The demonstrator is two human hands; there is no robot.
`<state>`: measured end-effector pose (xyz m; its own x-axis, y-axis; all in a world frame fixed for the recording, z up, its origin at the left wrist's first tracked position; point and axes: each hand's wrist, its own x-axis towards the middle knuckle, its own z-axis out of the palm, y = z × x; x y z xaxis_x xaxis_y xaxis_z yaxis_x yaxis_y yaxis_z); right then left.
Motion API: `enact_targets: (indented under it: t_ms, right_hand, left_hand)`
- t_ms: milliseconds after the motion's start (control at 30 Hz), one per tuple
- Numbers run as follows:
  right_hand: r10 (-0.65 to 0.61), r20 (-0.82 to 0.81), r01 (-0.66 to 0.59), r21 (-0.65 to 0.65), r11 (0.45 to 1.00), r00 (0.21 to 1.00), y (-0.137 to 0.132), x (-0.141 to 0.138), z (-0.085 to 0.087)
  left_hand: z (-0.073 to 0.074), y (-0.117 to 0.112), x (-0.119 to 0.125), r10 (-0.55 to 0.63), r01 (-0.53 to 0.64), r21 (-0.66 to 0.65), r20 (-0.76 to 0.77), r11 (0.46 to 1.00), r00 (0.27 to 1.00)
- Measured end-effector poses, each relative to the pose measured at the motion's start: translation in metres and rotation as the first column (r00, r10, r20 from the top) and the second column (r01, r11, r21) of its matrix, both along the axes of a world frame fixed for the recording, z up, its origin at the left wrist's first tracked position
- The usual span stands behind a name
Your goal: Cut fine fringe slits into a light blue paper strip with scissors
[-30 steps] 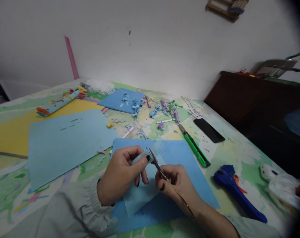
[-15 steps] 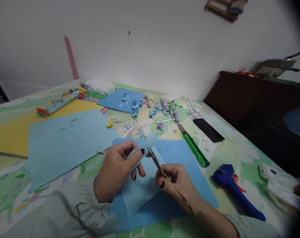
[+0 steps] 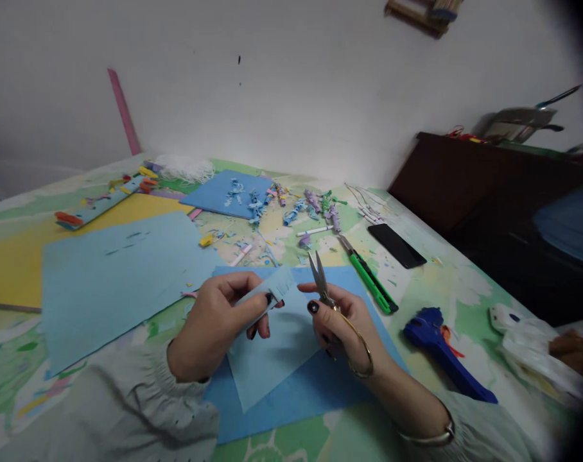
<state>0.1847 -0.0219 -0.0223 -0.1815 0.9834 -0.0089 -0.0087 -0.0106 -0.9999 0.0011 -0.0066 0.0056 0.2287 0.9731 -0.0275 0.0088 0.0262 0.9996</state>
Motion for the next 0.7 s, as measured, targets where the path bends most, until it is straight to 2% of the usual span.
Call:
enact_targets:
  t_ms: [133, 233, 333, 567, 700]
  right_hand:
    - [0.084, -0.095, -0.082, 0.024, 0.996, 0.992, -0.0014, 0.0007, 0.0004]
    - [0.136, -0.118, -0.135, 0.015, 0.991, 0.984, -0.0024, 0.0007, 0.0011]
    - [0.089, -0.159, -0.089, 0.003, 0.996, 0.983, -0.003, 0.0007, 0.0023]
    - [0.061, -0.133, -0.058, 0.022, 0.998, 0.989, -0.0042, 0.0014, 0.0052]
    - [0.047, -0.102, -0.046, 0.01, 0.999, 0.994, -0.0046, 0.0005, 0.0052]
  left_hand:
    - [-0.0034, -0.0032, 0.0022, -0.169, 0.169, -0.044, 0.01, 0.985, 0.986]
    - [-0.0029, -0.0054, 0.0033, -0.249, 0.249, -0.065, 0.011, 0.966, 0.968]
    - [-0.002, -0.0064, 0.0039, -0.308, 0.306, -0.076, -0.013, 0.949, 0.951]
    - [-0.003, -0.005, 0.0056, -0.208, 0.215, -0.123, 0.073, 0.969, 0.975]
    - [-0.0013, -0.0057, 0.0071, -0.263, 0.26, -0.122, -0.012, 0.958, 0.965]
